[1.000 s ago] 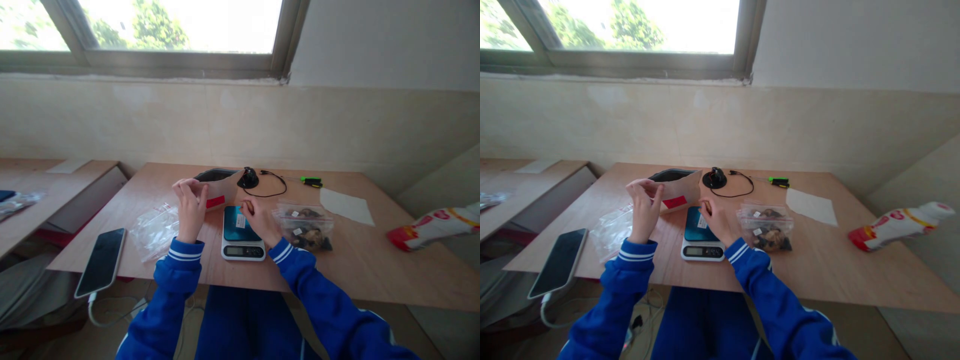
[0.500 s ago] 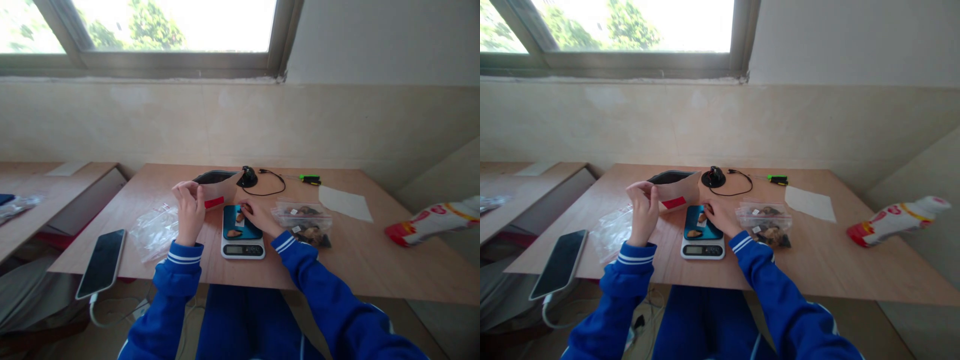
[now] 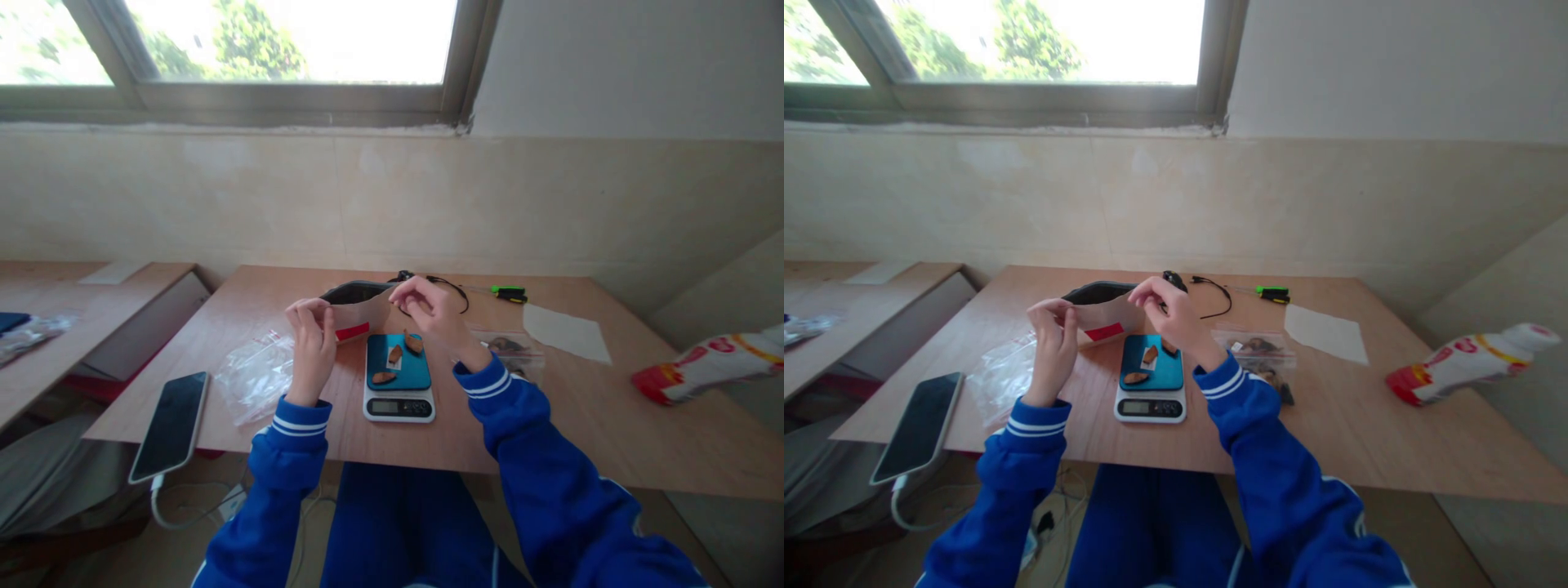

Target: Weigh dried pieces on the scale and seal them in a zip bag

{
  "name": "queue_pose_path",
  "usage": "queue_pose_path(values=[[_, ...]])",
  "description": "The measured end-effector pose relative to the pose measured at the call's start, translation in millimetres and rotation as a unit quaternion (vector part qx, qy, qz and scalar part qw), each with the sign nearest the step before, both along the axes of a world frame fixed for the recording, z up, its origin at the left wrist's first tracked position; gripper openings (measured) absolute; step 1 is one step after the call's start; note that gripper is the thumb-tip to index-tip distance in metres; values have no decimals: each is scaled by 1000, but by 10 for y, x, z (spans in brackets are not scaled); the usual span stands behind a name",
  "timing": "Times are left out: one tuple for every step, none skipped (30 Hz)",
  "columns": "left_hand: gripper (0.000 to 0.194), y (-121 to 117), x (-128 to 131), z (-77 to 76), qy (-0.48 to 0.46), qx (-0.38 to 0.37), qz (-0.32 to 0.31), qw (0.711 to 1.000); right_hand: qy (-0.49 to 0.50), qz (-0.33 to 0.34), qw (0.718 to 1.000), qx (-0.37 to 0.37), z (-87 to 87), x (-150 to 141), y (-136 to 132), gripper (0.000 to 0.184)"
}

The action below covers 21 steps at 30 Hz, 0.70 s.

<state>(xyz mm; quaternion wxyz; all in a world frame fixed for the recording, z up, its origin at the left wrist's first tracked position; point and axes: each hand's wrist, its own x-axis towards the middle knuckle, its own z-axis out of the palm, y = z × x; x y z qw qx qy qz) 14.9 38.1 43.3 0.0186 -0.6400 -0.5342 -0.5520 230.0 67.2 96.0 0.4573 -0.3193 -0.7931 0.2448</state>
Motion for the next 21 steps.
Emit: queue_pose_path(values=[[19, -5, -4, 0, -2, -1, -3, 1000, -40, 57, 997, -26, 75, -16, -40, 19], [19, -11, -8, 2, -4, -4, -7, 1000, -78, 106, 990, -45, 129, -32, -87, 18], [19, -18, -11, 4, -7, -6, -11, 1000, -102, 140, 983, -56, 169, -48, -141, 17], [18, -26, -12, 6, -9, -8, -15, 1000, -105, 157, 980, -58, 201, -68, -197, 16], [18, -35, -10, 8, -10, -8, -18, 1000, -84, 161, 982, -53, 232, -91, -250, 15], [18, -46, -5, 10, -12, -8, -22, 1000, -47, 156, 986, -45, 265, -119, -293, 16], [18, -59, 2, 9, -13, -8, -27, 1000, -7, 145, 989, -36, 304, -153, -320, 18], [17, -74, 11, 8, -14, -8, -31, 999, 20, 132, 991, -26, 346, -194, -326, 21], [17, -91, 20, 4, -16, -8, -35, 999, 26, 122, 992, -11, 388, -239, -312, 23], [16, -110, 30, -2, -18, -8, -39, 999, 6, 115, 993, 8, 426, -288, -280, 25], [16, -131, 37, -9, -18, -9, -42, 999, -36, 115, 992, 29, 455, -338, -234, 25], [15, -152, 41, -17, -17, -10, -43, 999, -93, 120, 987, 45, 473, -387, -182, 25], [14, -175, 42, -27, -13, -11, -44, 999, -155, 127, 978, 51, 478, -433, -130, 24], [13, -197, 39, -37, -6, -13, -46, 999, -214, 132, 967, 45, 470, -473, -84, 24], [12, -220, 33, -47, 2, -14, -50, 999, -266, 133, 954, 31, 451, -508, -44, 25], [11, -243, 25, -57, 9, -15, -53, 998, -307, 131, 942, 11, 424, -540, -10, 26], [11, -265, 17, -67, 16, -16, -56, 998, -339, 128, 932, -8, 389, -569, 19, 27], [11, -289, 10, -77, 22, -17, -59, 998, -362, 128, 923, -23, 351, -599, 48, 26], [11, -312, 5, -86, 27, -20, -63, 997, -368, 131, 920, -30, 311, -634, 79, 24], [11, -335, 3, -95, 32, -24, -67, 997, -368, 143, 918, -31, 270, -675, 116, 22], [11, -358, 5, -104, 36, -30, -71, 996, -366, 163, 916, -30, 229, -724, 158, 20]])
